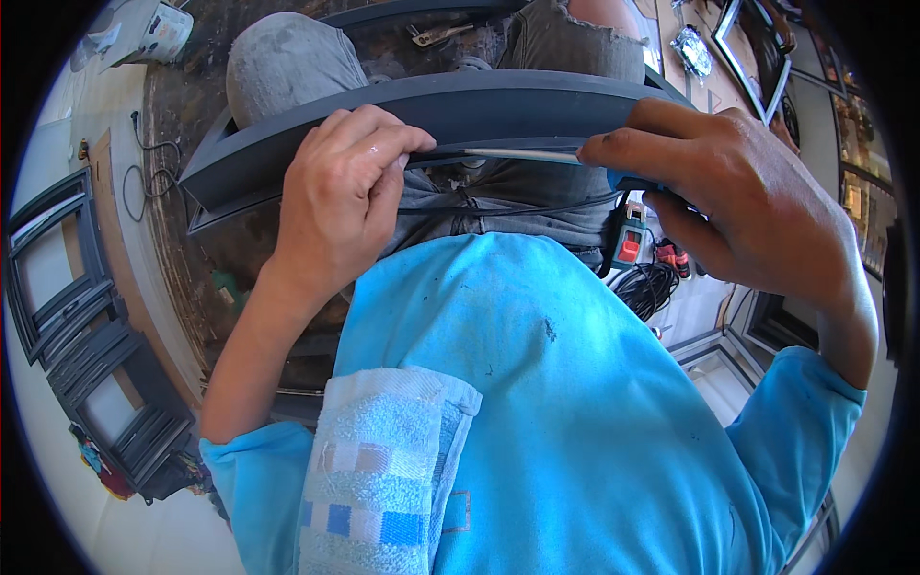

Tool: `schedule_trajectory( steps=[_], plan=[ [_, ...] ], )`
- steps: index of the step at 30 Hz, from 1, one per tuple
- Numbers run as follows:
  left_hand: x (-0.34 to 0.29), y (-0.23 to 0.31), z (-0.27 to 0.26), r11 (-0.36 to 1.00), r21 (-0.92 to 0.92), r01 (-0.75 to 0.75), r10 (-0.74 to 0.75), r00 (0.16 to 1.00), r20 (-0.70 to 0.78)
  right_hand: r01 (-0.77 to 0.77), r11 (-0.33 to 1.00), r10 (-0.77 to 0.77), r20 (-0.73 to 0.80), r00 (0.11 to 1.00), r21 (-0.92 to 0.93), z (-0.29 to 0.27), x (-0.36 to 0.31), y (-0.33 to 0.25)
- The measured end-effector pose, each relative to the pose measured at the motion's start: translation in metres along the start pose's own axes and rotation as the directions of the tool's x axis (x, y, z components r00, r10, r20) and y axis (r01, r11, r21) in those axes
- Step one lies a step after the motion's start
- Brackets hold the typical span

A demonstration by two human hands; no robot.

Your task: The person installs a rubber seal strip into a metal window frame by hand and presses it into the groove using a screwdriver.

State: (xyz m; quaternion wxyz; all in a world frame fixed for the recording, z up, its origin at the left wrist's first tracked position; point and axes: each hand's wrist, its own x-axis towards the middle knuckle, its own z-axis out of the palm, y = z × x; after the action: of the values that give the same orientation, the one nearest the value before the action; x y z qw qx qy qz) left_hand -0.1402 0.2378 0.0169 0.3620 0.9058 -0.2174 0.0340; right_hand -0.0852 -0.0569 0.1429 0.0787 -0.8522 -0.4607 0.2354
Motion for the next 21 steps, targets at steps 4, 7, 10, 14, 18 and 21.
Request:
schedule_trajectory(
  steps=[4,7,10,14,18,21],
  plan=[
    [-0.002,-0.002,0.008,0.997,0.043,-0.068,0.07,0.996,-0.063,0.034,0.999,-0.034,0.0,0.999,-0.041,-0.006,0.005,-0.002],
    [-0.004,-0.003,0.01,0.993,0.051,-0.104,0.107,0.992,-0.07,0.03,0.997,-0.029,0.013,0.999,-0.071,-0.01,0.009,-0.009],
    [-0.005,-0.001,0.01,0.991,0.075,-0.111,0.116,0.991,-0.065,0.016,0.996,-0.011,0.055,0.998,-0.088,-0.013,0.011,-0.013],
    [-0.005,0.007,0.016,0.986,0.134,-0.1,0.109,0.992,-0.06,-0.022,0.994,0.028,0.06,0.998,-0.103,-0.016,0.015,-0.022],
    [-0.008,0.007,0.027,0.979,0.168,-0.12,0.145,0.978,-0.149,-0.052,0.99,0.059,0.048,0.997,-0.131,-0.019,0.021,-0.032],
    [-0.008,-0.009,0.035,0.962,0.216,-0.167,0.211,0.957,-0.2,-0.136,0.973,0.17,0.179,0.969,-0.186,-0.054,0.058,-0.077]
  ],
)
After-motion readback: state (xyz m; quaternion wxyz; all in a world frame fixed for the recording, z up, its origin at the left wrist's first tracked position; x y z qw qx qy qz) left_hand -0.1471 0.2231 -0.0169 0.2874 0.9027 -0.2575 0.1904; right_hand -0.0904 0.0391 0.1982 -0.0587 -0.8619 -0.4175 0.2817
